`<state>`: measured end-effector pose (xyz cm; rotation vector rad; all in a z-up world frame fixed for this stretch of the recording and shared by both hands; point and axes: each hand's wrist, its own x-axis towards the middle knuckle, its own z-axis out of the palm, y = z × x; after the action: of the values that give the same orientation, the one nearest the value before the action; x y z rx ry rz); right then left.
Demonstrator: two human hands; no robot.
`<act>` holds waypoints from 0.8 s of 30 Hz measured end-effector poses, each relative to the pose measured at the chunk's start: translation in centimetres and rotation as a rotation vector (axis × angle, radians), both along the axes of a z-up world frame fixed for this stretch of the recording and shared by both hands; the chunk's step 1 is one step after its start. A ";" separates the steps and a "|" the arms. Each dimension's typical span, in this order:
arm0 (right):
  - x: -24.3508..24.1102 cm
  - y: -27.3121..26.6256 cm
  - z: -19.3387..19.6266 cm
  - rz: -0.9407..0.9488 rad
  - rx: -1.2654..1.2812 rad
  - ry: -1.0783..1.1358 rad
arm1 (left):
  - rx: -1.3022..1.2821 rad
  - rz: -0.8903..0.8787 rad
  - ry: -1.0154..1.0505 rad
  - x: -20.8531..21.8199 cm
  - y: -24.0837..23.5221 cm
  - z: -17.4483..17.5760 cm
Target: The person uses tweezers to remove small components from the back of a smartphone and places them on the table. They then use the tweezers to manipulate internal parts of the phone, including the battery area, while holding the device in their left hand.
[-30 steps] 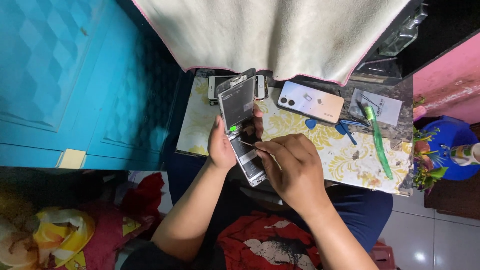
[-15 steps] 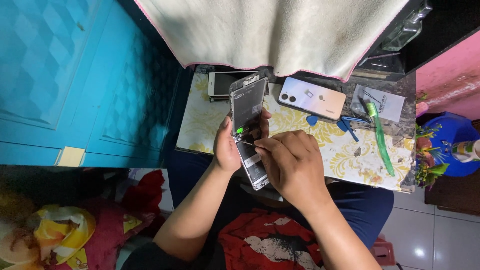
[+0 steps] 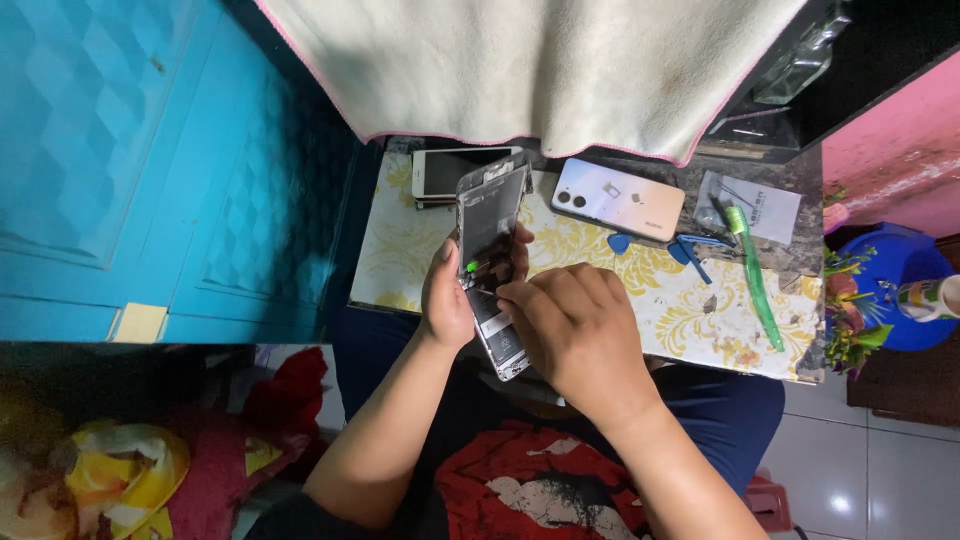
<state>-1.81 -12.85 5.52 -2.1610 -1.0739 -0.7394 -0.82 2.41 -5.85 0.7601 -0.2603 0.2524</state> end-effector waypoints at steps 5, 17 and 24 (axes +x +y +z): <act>0.7 -0.1 -0.7 0.048 -0.157 -0.152 | -0.115 0.139 0.307 -0.4 0.1 -5.5; 3.4 -0.5 -0.7 0.160 -0.961 -0.167 | -0.331 0.138 0.502 0.7 -0.7 -9.1; 3.8 0.8 -0.9 0.181 -1.054 -0.267 | -0.169 0.121 0.579 1.6 0.7 -14.8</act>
<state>2.00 -12.05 4.67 -2.7606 -2.1096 -0.3979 0.76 3.09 -20.69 0.6517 0.3519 0.1566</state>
